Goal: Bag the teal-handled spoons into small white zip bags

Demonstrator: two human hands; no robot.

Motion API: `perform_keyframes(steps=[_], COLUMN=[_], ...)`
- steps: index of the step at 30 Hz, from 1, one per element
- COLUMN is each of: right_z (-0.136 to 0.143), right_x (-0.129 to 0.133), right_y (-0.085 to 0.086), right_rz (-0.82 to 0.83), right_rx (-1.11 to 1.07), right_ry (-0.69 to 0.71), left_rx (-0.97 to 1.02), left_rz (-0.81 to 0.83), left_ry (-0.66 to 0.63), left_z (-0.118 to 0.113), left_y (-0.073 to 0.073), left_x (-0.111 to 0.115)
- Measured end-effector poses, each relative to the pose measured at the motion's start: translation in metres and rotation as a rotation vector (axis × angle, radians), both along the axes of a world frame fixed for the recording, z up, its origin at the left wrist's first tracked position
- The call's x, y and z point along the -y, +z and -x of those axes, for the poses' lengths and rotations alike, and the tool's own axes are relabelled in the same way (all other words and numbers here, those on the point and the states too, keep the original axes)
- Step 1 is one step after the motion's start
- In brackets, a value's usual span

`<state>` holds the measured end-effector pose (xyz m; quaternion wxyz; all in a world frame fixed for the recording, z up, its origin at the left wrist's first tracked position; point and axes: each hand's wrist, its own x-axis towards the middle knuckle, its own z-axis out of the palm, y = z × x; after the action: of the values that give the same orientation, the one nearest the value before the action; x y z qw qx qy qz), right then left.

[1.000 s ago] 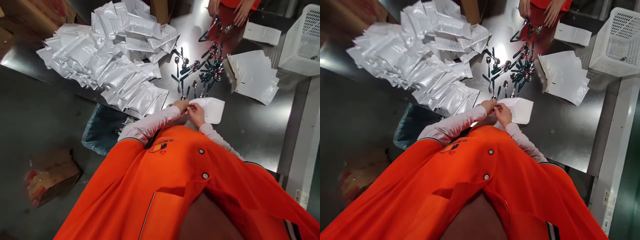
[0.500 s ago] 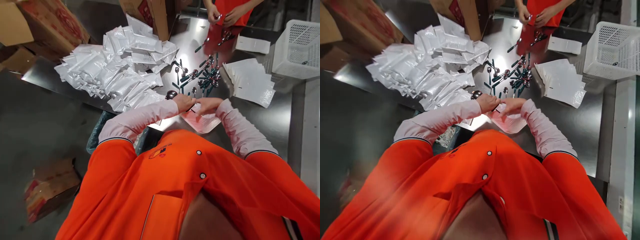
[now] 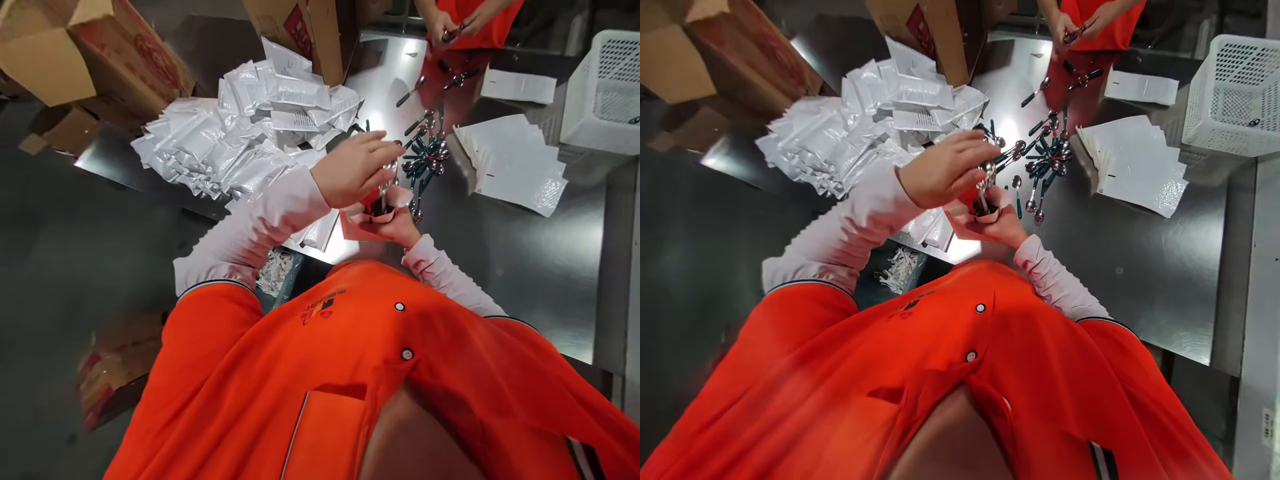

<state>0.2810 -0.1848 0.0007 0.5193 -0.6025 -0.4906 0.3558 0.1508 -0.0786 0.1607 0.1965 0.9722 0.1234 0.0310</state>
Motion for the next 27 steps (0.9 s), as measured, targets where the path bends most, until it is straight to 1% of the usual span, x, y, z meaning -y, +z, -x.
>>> perform_keyframes(steps=[2,3,4,5,6,8,11,13,14,15,16,19,20,21,22,24,26,27], right_z=[0.01,0.014,0.017,0.018,0.018,0.012,-0.005,-0.014,-0.017,-0.018,-0.019,-0.017,-0.016,-0.015,-0.013,-0.01,-0.006,-0.005], right_x=[0.013,0.019,0.024,0.028,0.031,0.034,0.035,0.034,0.034,0.035,0.036,0.043,0.046,0.049,0.052,0.057,0.06,0.061], right_y=[-0.007,-0.012,-0.017,-0.023,-0.029,-0.043,-0.061,-0.069,-0.07,-0.07,-0.069,-0.06,-0.056,-0.051,-0.046,-0.036,-0.027,-0.024], right_rz=[-0.022,-0.022,-0.015,-0.008,0.005,0.051,0.111,0.094,0.076,0.061,0.051,0.012,-0.011,-0.033,-0.048,-0.043,-0.016,-0.009], right_rx=[-0.147,-0.2,-0.235,-0.261,-0.277,-0.273,-0.179,-0.093,-0.06,-0.04,-0.037,-0.069,-0.07,-0.061,-0.042,0.002,0.028,0.034], right_ry=[0.014,0.021,0.025,0.025,0.031,0.047,0.03,0.01,0.004,-0.005,-0.035,-0.162,-0.186,-0.189,-0.174,-0.155,-0.174,-0.191], left_rx=[-0.064,-0.088,-0.106,-0.127,-0.154,-0.246,-0.386,-0.39,-0.371,-0.35,-0.326,-0.205,-0.159,-0.129,-0.122,-0.167,-0.203,-0.192], left_rz=[0.174,0.28,0.388,0.476,0.533,0.554,0.458,0.357,0.325,0.325,0.361,0.565,0.605,0.609,0.572,0.418,0.266,0.24], left_ry=[-0.131,-0.172,-0.173,-0.134,-0.066,0.068,0.256,0.394,0.441,0.458,0.448,0.338,0.311,0.297,0.303,0.368,0.444,0.453], left_z=[0.003,0.006,0.009,0.013,0.017,0.022,0.025,0.024,0.024,0.025,0.026,0.033,0.035,0.036,0.037,0.036,0.034,0.033], left_y=[-0.025,-0.04,-0.054,-0.067,-0.08,-0.1,-0.124,-0.134,-0.137,-0.137,-0.137,-0.127,-0.124,-0.12,-0.117,-0.111,-0.104,-0.101], left_x=[-0.004,-0.004,-0.003,-0.003,-0.002,-0.003,-0.005,-0.006,-0.008,-0.009,-0.011,-0.013,-0.013,-0.011,-0.008,0.0,0.007,0.008])
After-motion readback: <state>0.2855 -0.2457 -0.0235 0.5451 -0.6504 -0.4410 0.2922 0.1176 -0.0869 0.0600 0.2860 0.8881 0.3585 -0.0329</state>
